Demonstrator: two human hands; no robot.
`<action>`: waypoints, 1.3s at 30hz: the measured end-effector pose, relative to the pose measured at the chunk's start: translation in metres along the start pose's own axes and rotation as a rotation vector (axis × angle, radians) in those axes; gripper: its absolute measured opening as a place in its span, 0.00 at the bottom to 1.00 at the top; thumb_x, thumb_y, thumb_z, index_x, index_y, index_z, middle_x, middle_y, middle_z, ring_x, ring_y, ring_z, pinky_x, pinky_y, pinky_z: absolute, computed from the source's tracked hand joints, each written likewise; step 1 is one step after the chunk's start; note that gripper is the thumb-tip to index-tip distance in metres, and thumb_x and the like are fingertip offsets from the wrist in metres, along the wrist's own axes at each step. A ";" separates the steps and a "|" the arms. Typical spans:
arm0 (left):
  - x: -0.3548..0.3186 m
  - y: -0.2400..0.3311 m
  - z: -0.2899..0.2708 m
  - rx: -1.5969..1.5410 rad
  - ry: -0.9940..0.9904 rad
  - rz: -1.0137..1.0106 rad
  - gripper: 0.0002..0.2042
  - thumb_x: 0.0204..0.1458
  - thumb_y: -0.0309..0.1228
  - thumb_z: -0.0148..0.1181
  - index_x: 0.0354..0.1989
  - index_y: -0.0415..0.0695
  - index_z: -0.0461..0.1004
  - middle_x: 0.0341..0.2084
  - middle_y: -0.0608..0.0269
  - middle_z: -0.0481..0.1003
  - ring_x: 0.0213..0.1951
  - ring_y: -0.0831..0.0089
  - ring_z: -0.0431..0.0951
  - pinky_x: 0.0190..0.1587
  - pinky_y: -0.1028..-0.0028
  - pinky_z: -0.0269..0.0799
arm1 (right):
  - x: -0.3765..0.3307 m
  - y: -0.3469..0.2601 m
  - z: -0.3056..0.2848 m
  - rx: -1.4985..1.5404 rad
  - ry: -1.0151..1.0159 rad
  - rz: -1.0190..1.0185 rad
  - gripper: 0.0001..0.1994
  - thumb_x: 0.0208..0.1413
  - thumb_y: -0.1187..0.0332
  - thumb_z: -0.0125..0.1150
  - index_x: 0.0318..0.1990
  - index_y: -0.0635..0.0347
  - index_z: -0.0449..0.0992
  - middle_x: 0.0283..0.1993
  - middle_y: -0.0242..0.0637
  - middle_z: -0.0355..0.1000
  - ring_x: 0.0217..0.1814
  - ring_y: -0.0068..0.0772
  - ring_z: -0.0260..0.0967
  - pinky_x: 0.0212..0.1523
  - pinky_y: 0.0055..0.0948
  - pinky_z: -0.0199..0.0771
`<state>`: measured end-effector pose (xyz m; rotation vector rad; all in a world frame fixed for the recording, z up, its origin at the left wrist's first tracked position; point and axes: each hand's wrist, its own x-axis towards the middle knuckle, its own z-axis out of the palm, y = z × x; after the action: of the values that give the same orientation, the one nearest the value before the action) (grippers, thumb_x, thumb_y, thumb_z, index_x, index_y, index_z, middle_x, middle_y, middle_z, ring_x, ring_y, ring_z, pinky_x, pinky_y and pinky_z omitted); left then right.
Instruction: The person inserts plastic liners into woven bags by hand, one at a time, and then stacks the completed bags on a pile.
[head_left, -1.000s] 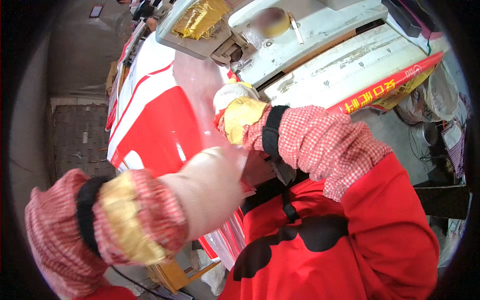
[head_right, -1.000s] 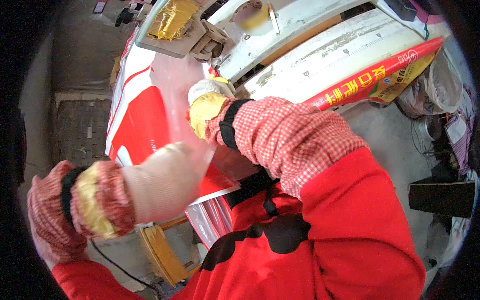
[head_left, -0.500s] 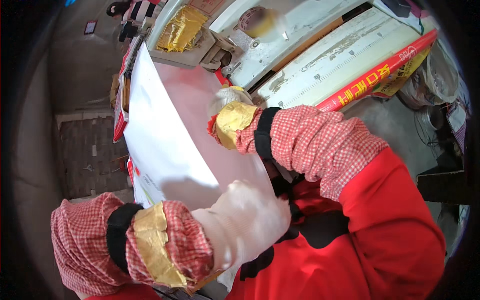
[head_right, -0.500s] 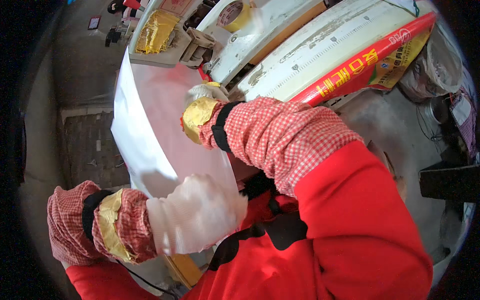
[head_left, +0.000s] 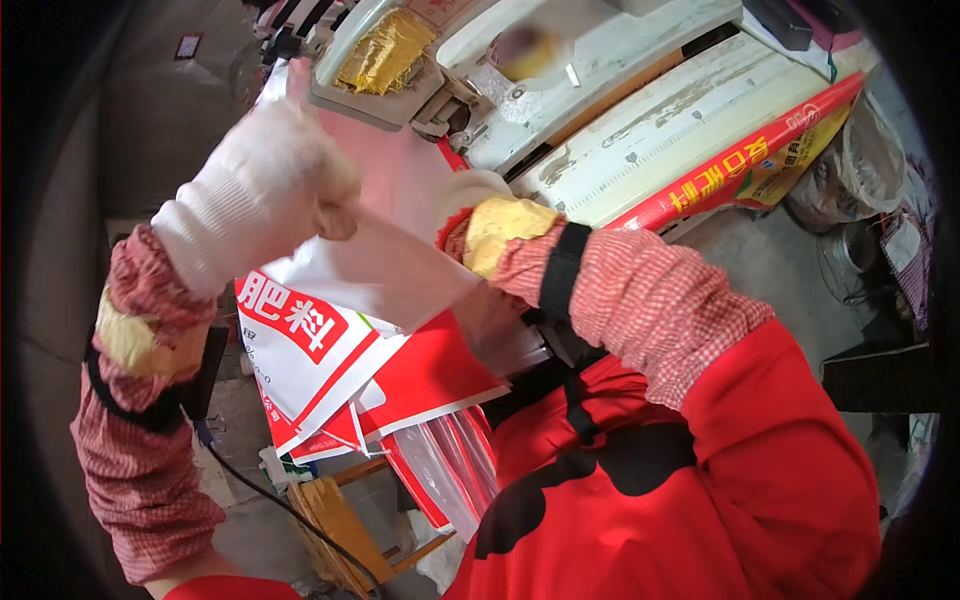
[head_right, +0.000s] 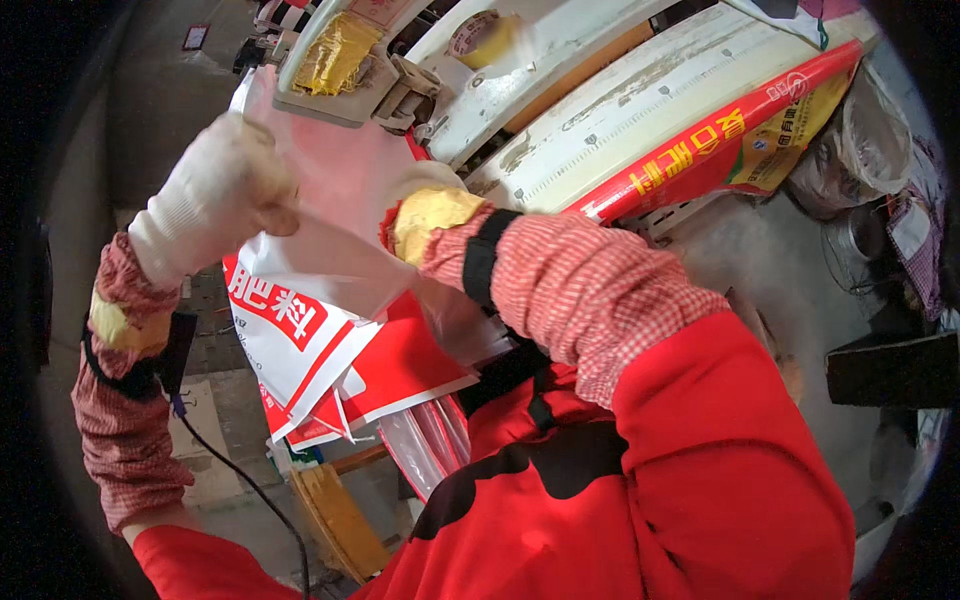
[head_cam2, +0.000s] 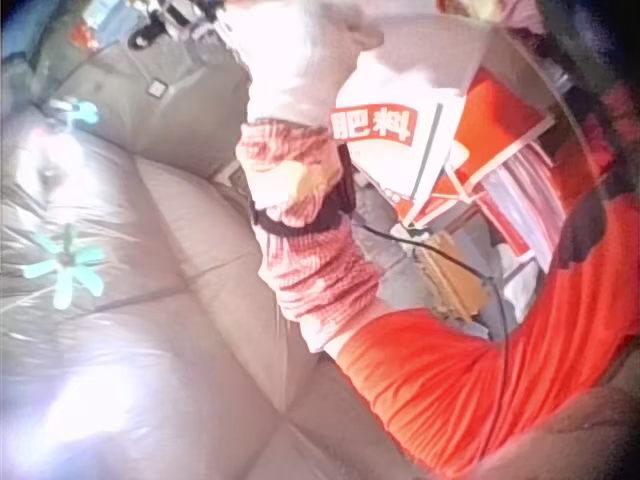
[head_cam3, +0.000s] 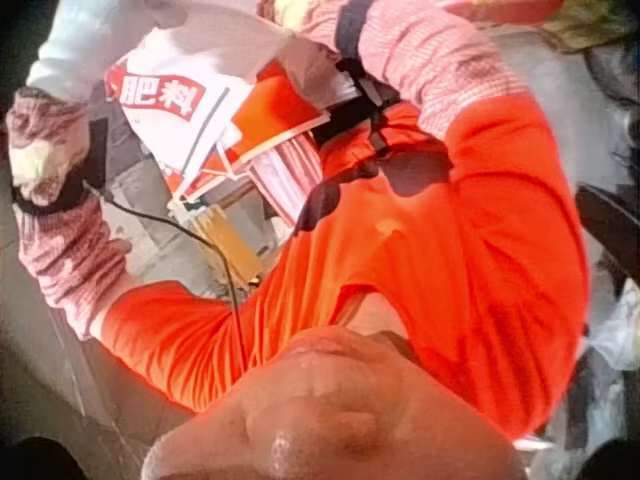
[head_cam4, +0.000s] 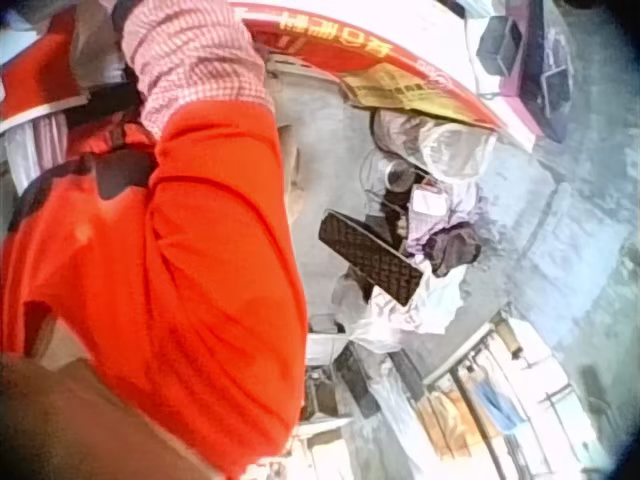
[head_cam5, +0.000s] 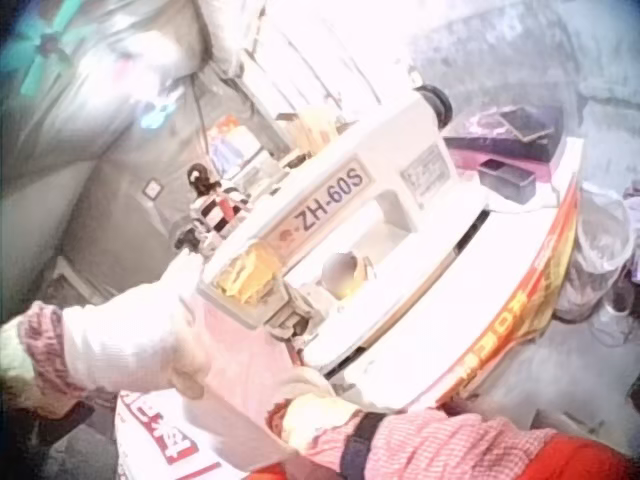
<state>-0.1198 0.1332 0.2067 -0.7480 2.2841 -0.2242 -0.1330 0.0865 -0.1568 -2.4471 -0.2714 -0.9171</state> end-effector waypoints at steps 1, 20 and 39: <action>-0.002 0.000 0.014 -0.275 -0.020 0.016 0.03 0.28 0.28 0.61 0.12 0.47 0.73 0.11 0.64 0.66 0.18 0.65 0.68 0.25 0.70 0.66 | 0.090 -0.012 -0.006 -0.070 0.036 0.111 0.12 0.44 0.59 0.55 0.32 0.56 0.75 0.33 0.39 0.73 0.36 0.42 0.71 0.36 0.42 0.69; 0.100 -0.006 0.143 -0.087 0.226 -0.079 0.06 0.37 0.34 0.57 0.22 0.46 0.74 0.18 0.55 0.73 0.24 0.56 0.74 0.30 0.64 0.69 | 0.028 -0.063 -0.099 1.134 0.953 0.944 0.07 0.53 0.70 0.46 0.38 0.56 0.68 0.32 0.39 0.69 0.29 0.35 0.69 0.29 0.32 0.76; -0.212 0.043 0.103 0.434 0.618 -0.601 0.06 0.37 0.21 0.55 0.25 0.44 0.70 0.29 0.61 0.71 0.41 0.61 0.70 0.48 0.64 0.66 | 0.157 -0.053 -0.058 -0.986 -0.004 0.809 0.15 0.50 0.65 0.42 0.43 0.54 0.72 0.49 0.38 0.67 0.62 0.40 0.53 0.59 0.42 0.47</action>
<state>0.0535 0.2953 0.2389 -1.2264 2.3442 -1.3403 -0.0664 0.1021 0.0045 -2.9182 1.3770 -0.7283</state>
